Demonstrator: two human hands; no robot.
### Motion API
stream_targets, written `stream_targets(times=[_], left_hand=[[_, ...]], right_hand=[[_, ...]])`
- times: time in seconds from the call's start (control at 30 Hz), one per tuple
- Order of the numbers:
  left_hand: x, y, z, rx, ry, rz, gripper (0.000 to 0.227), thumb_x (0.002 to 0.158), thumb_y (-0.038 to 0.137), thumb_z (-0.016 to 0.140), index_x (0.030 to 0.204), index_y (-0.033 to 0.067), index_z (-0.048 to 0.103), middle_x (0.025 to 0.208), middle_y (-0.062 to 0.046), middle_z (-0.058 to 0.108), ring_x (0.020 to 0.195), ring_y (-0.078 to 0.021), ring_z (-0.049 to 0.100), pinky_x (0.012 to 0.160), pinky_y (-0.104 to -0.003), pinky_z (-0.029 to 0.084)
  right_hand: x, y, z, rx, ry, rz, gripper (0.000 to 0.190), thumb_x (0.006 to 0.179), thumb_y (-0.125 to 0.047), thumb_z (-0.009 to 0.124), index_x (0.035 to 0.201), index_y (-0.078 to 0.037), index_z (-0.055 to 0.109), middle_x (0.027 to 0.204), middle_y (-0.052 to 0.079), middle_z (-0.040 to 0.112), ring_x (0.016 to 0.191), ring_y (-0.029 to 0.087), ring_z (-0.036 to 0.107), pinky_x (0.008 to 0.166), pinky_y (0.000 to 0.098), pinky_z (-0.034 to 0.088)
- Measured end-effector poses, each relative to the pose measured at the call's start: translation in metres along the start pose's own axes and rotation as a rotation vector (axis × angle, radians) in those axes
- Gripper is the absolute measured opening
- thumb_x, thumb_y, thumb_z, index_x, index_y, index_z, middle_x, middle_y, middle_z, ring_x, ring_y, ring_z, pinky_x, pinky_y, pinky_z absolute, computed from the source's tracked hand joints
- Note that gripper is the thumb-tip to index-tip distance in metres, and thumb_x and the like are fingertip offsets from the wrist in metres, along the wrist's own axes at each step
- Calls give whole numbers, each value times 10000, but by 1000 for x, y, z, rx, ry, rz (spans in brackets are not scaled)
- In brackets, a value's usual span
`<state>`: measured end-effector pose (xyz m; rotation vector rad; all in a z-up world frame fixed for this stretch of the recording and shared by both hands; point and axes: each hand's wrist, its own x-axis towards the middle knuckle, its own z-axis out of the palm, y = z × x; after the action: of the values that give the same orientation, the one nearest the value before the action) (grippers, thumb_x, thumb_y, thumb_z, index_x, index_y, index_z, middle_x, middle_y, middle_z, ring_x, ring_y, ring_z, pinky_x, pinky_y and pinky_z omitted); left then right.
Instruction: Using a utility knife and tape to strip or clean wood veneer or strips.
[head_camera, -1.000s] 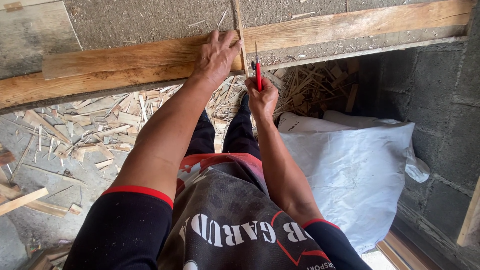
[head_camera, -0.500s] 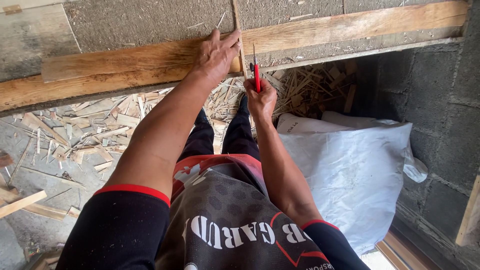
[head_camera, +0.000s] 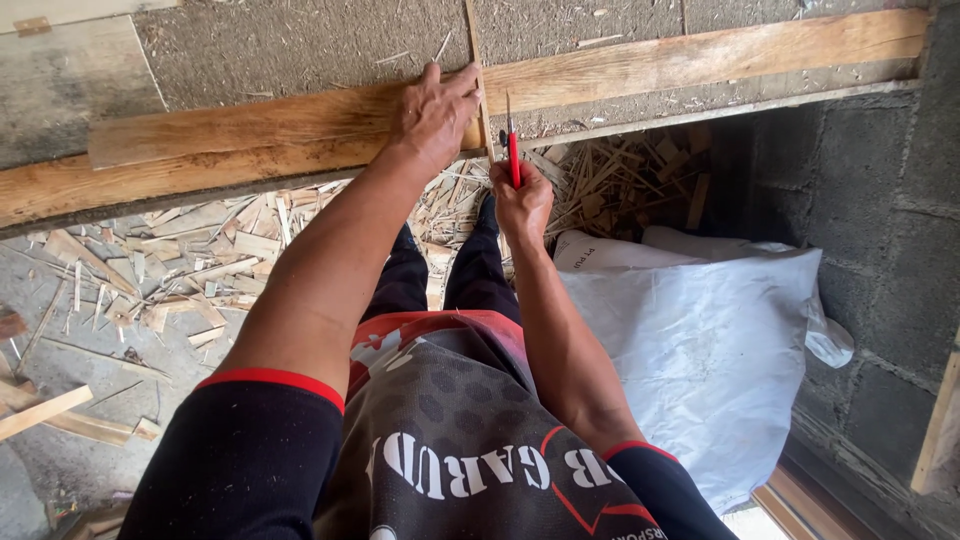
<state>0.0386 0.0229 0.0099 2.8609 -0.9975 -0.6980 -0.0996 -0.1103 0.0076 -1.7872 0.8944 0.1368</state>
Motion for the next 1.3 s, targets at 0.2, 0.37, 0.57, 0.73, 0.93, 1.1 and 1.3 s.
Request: stream_targets(times=[0.2, 0.37, 0.57, 0.73, 0.93, 1.1, 1.3], left_hand=[[7, 7, 12, -86, 27, -81, 333, 934, 275, 703, 1220, 107, 737, 1584, 21, 421, 1213, -345, 499, 629, -316, 602], [11, 10, 28, -261, 239, -148, 299, 911, 182, 687, 1201, 155, 755, 1533, -137, 433, 1226, -386, 534, 710, -309, 624], [-2, 16, 12, -441, 328, -193, 332, 1045, 218, 616, 1350, 110, 690, 1350, -228, 565, 1128, -327, 612, 918, -414, 586], [-2, 18, 10, -429, 381, -207, 351, 1011, 267, 628, 1325, 124, 688, 1236, -222, 587, 1105, -332, 622, 917, -416, 586], [-5, 24, -11, -585, 383, -295, 342, 1045, 204, 629, 1375, 124, 662, 1262, -239, 555, 966, -322, 679, 790, -406, 619], [4, 24, 6, -608, 294, -344, 479, 914, 115, 738, 1382, 114, 633, 1319, -209, 534, 951, -228, 683, 654, -238, 641], [1, 23, 5, -481, 320, -302, 522, 800, 168, 801, 1307, 122, 687, 1260, -153, 593, 1125, -264, 589, 912, -387, 565]], right_hand=[[6, 8, 1, 19, -14, -3, 60, 879, -55, 728, 923, -42, 767, 717, -3, 699, 620, 74, 609, 555, 248, 485], [-1, -11, -2, -59, 1, 1, 80, 876, -108, 760, 928, -48, 769, 711, -1, 708, 621, 71, 626, 569, 247, 504], [5, 4, 0, -48, -11, -10, 89, 874, -117, 767, 932, -49, 765, 710, 0, 705, 624, 72, 626, 575, 249, 503], [7, 8, -1, -35, -24, -37, 83, 881, -115, 770, 930, -48, 762, 720, 1, 703, 635, 68, 621, 584, 242, 499], [2, -7, -5, -209, 7, -26, 151, 860, -182, 805, 953, -65, 782, 744, 7, 731, 650, 69, 640, 611, 250, 521], [0, -11, -10, -146, 33, -97, 260, 906, -254, 773, 1042, -34, 744, 759, 64, 739, 663, 130, 676, 612, 326, 555], [6, -29, -19, -413, 39, -420, 346, 1008, -173, 611, 1335, -61, 581, 791, 146, 740, 684, 285, 735, 607, 448, 572]])
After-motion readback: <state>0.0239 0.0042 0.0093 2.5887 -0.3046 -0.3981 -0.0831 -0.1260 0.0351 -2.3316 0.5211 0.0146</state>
